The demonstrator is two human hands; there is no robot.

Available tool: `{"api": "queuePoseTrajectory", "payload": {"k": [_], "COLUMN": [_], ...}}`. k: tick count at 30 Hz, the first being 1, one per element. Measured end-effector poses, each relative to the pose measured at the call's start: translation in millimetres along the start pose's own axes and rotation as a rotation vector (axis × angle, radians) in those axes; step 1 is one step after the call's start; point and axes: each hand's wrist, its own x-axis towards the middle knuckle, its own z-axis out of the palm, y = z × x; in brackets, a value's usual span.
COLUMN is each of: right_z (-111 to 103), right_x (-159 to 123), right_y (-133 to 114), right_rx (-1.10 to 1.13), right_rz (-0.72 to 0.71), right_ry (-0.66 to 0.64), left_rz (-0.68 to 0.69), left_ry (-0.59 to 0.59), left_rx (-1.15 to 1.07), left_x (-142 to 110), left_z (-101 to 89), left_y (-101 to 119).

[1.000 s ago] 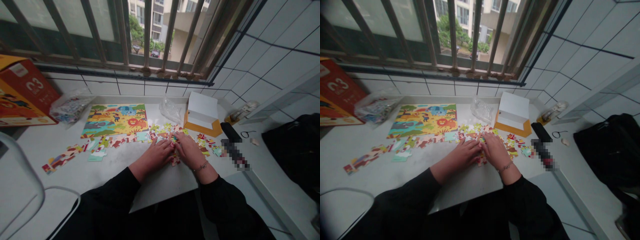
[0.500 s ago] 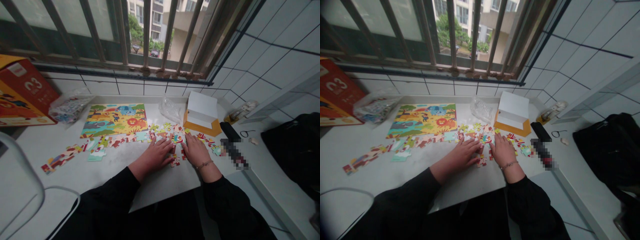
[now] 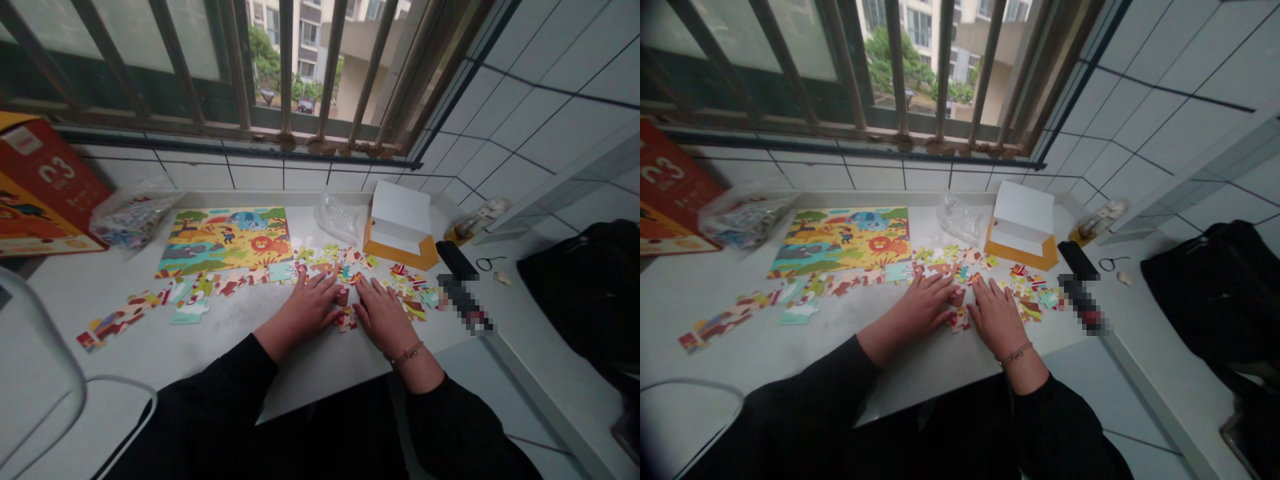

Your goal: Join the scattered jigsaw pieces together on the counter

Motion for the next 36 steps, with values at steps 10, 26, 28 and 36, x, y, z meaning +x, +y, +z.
{"api": "queuePoseTrajectory", "payload": {"k": [10,26,28,36], "right_z": [1,41,34,9], "right_x": [-29,-95,-93,-76], "right_y": [35,14,25,89], "right_rx": [-0.007,0.049,0.071,-0.020], "right_rz": [0.252,0.236,0.266,0.440], "right_ry": [0.239,0.134,0.146,0.138], "left_rz": [0.015,0.055,0.051,0.049], "left_ry": [-0.002,-0.021,-0.021,-0.007], "left_rx": [-0.003,0.018,0.020,0.011], "left_x": [0,-1,-1,-1], "left_z": [5.5,0.5,1.8,9.8], "left_y": [-4,2,1,-5]}}
